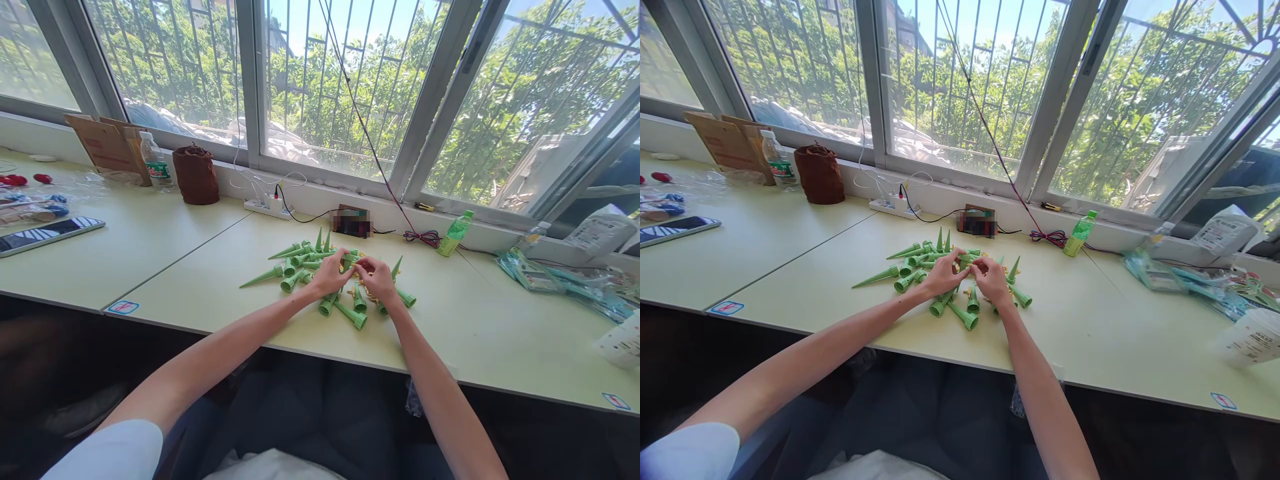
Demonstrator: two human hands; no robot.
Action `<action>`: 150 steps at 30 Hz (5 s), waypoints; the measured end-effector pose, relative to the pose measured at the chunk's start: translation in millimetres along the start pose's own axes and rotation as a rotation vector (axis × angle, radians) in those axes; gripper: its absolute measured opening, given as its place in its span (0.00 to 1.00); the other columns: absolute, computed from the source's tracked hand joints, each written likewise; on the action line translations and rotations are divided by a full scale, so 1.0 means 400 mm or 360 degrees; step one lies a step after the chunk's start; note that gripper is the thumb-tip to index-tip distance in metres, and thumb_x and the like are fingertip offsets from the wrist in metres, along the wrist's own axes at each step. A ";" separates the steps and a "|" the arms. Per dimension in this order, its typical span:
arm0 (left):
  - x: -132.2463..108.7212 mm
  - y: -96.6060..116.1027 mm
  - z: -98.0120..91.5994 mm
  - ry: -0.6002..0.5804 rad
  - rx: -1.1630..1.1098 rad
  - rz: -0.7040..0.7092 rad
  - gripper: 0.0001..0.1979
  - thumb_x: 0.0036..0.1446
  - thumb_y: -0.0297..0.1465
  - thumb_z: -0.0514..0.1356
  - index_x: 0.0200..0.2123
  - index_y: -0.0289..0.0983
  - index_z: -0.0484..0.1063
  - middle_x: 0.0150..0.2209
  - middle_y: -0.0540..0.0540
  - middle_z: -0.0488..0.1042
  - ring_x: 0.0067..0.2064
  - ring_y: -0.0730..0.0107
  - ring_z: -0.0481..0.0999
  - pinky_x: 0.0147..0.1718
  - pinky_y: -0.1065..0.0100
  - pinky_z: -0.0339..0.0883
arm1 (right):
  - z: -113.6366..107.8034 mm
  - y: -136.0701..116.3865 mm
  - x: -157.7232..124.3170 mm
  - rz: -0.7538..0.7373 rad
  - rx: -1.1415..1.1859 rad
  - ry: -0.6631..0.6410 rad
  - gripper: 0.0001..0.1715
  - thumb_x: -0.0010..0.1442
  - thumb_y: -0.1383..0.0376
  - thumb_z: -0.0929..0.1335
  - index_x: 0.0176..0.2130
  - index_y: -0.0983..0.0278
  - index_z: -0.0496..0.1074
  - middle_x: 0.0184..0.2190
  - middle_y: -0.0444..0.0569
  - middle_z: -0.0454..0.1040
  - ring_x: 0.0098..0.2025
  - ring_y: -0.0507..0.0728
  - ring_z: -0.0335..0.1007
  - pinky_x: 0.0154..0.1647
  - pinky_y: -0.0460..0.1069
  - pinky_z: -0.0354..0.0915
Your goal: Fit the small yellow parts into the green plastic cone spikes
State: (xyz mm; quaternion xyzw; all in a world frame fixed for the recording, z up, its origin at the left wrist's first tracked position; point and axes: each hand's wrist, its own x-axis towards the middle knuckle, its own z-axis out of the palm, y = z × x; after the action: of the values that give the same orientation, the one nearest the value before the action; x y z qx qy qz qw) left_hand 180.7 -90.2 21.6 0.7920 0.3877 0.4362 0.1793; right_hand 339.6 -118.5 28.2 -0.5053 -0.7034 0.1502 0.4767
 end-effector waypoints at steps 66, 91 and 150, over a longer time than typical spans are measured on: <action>0.000 -0.005 0.005 -0.0041 0.0002 0.0014 0.17 0.54 0.36 0.59 0.46 0.37 0.66 0.27 0.52 0.67 0.25 0.73 0.67 0.27 0.72 0.61 | 0.002 0.009 0.000 -0.0026 -0.0047 0.0004 0.11 0.56 0.60 0.65 0.32 0.65 0.74 0.26 0.50 0.76 0.28 0.56 0.71 0.32 0.50 0.66; 0.000 -0.001 0.003 -0.0052 0.0012 0.0027 0.18 0.54 0.37 0.59 0.47 0.36 0.66 0.28 0.51 0.69 0.24 0.73 0.66 0.27 0.71 0.60 | 0.004 0.015 0.000 0.0022 -0.0068 -0.0049 0.15 0.58 0.56 0.64 0.29 0.64 0.72 0.21 0.48 0.73 0.23 0.56 0.67 0.27 0.49 0.63; -0.002 -0.002 0.002 -0.0057 -0.0026 0.0046 0.18 0.54 0.37 0.59 0.47 0.37 0.67 0.28 0.51 0.68 0.23 0.74 0.65 0.25 0.72 0.59 | -0.001 0.004 -0.003 0.0038 -0.0005 -0.0144 0.21 0.62 0.54 0.62 0.23 0.62 0.67 0.17 0.45 0.70 0.20 0.54 0.67 0.26 0.48 0.62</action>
State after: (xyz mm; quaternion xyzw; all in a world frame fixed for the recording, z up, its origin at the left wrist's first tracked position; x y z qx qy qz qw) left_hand 180.8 -90.3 20.3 0.8037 0.3694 0.4277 0.1864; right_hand 340.9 -119.0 26.5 -0.5070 -0.7185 0.1776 0.4418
